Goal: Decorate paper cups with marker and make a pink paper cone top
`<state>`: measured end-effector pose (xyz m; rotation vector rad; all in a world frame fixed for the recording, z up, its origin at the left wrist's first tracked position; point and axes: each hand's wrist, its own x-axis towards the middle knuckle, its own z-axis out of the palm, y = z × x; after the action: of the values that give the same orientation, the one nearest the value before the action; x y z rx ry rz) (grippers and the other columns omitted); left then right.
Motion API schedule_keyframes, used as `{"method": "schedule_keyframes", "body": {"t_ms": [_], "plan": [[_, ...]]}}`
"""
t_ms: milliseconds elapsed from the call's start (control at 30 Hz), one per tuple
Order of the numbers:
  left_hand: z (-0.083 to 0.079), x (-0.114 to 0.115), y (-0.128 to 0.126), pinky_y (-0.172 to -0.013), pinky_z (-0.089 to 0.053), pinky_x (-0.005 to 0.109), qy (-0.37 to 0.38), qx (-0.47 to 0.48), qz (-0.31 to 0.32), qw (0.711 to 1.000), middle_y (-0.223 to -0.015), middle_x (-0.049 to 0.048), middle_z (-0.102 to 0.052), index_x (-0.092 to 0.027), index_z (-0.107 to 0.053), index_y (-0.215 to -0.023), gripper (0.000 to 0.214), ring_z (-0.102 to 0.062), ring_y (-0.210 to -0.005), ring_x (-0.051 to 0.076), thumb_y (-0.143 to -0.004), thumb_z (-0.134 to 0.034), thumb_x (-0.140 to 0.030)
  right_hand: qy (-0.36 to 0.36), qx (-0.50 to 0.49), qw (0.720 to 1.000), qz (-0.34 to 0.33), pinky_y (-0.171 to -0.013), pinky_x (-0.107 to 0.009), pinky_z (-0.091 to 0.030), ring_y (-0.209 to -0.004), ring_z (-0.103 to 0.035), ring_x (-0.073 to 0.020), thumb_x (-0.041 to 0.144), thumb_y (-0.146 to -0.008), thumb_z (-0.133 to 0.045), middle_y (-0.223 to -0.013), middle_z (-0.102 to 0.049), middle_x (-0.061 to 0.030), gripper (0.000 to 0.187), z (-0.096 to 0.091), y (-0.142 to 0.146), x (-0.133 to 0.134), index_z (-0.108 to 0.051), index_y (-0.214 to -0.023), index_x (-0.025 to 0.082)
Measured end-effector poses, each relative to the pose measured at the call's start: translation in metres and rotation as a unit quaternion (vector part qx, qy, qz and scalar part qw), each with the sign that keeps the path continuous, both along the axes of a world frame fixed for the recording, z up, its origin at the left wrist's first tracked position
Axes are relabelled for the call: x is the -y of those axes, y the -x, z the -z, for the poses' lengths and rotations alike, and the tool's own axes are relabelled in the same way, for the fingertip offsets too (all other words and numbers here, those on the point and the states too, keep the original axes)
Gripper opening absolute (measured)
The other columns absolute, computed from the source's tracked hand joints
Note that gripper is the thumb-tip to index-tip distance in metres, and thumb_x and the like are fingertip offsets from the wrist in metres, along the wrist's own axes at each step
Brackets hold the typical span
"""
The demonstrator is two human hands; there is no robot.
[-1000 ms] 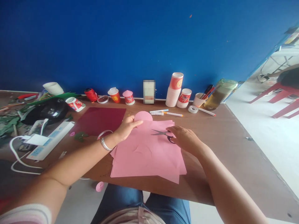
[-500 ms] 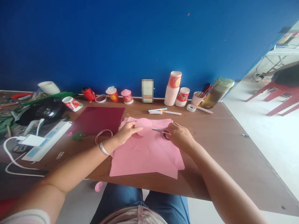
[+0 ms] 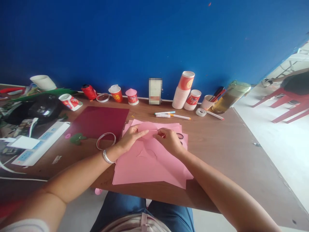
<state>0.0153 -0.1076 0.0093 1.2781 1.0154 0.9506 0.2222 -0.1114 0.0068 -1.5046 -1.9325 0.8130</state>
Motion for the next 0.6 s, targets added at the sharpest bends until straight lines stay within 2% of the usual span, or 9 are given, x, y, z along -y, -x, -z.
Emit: {"method": "schedule_keyframes", "body": {"t_ms": [67,167,233,333,433,533,600], "plan": [[0.000,-0.002,0.002,-0.071,-0.043,0.027,-0.026,-0.018,-0.016,0.999,-0.079,0.0008,-0.064,-0.017,-0.068,-0.085,0.031,-0.057,-0.076,0.016,-0.084,-0.071,-0.048,-0.048,0.032,0.998,-0.016,-0.061,-0.026,-0.045,-0.064,-0.061,-0.0157,0.030,-0.086,-0.064,-0.068,-0.068,-0.0007,0.018,-0.003,0.004,0.002,-0.067,-0.070,0.021],[0.004,-0.006,0.002,-0.064,-0.035,0.026,-0.059,-0.051,-0.056,0.995,-0.064,-0.0037,-0.047,-0.018,-0.051,-0.065,0.037,-0.043,-0.064,0.012,-0.083,-0.070,-0.045,-0.112,0.054,0.992,-0.033,-0.062,-0.026,-0.047,-0.066,-0.063,-0.0156,0.026,-0.088,-0.061,-0.074,-0.068,-0.0026,0.017,-0.002,0.007,0.006,-0.066,-0.072,0.021],[0.007,-0.009,0.002,-0.062,-0.033,0.026,-0.066,-0.070,-0.071,0.993,-0.063,-0.0043,-0.043,-0.018,-0.047,-0.063,0.038,-0.040,-0.063,0.011,-0.081,-0.070,-0.042,-0.153,0.033,0.987,-0.031,-0.062,-0.026,-0.048,-0.069,-0.063,-0.0156,0.028,-0.091,-0.060,-0.081,-0.069,-0.0041,0.017,-0.001,0.007,0.009,-0.067,-0.078,0.021],[0.011,-0.011,0.000,-0.063,-0.033,0.026,-0.064,-0.081,-0.073,0.992,-0.064,-0.0038,-0.045,-0.018,-0.048,-0.064,0.037,-0.041,-0.065,0.012,-0.079,-0.071,-0.043,-0.192,-0.036,0.980,-0.035,-0.064,-0.028,-0.052,-0.075,-0.062,-0.0163,0.031,-0.093,-0.060,-0.090,-0.066,-0.0053,0.017,0.002,0.006,0.011,-0.069,-0.082,0.022],[0.011,-0.010,-0.001,-0.066,-0.037,0.027,-0.051,-0.075,-0.054,0.994,-0.068,-0.0023,-0.051,-0.018,-0.053,-0.066,0.038,-0.046,-0.068,0.013,-0.078,-0.073,-0.047,-0.167,-0.114,0.979,-0.032,-0.070,-0.032,-0.055,-0.084,-0.062,-0.0185,0.036,-0.092,-0.064,-0.095,-0.062,-0.0057,0.018,0.004,0.006,0.008,-0.070,-0.082,0.023],[0.009,-0.006,-0.003,-0.073,-0.041,0.028,-0.044,-0.048,-0.033,0.997,-0.074,0.0001,-0.058,-0.017,-0.059,-0.072,0.035,-0.051,-0.074,0.014,-0.082,-0.071,-0.048,-0.097,-0.178,0.979,-0.025,-0.077,-0.034,-0.056,-0.092,-0.063,-0.0201,0.043,-0.090,-0.069,-0.100,-0.063,-0.0062,0.022,0.008,0.005,0.004,-0.070,-0.081,0.023],[0.008,-0.004,-0.004,-0.074,-0.041,0.028,-0.050,-0.027,-0.046,0.997,-0.075,-0.0001,-0.058,-0.017,-0.061,-0.074,0.032,-0.050,-0.075,0.014,-0.085,-0.069,-0.046,-0.059,-0.206,0.976,-0.032,-0.080,-0.036,-0.055,-0.094,-0.064,-0.0209,0.047,-0.088,-0.071,-0.101,-0.064,-0.0065,0.026,0.011,0.004,0.002,-0.070,-0.078,0.022]]}}
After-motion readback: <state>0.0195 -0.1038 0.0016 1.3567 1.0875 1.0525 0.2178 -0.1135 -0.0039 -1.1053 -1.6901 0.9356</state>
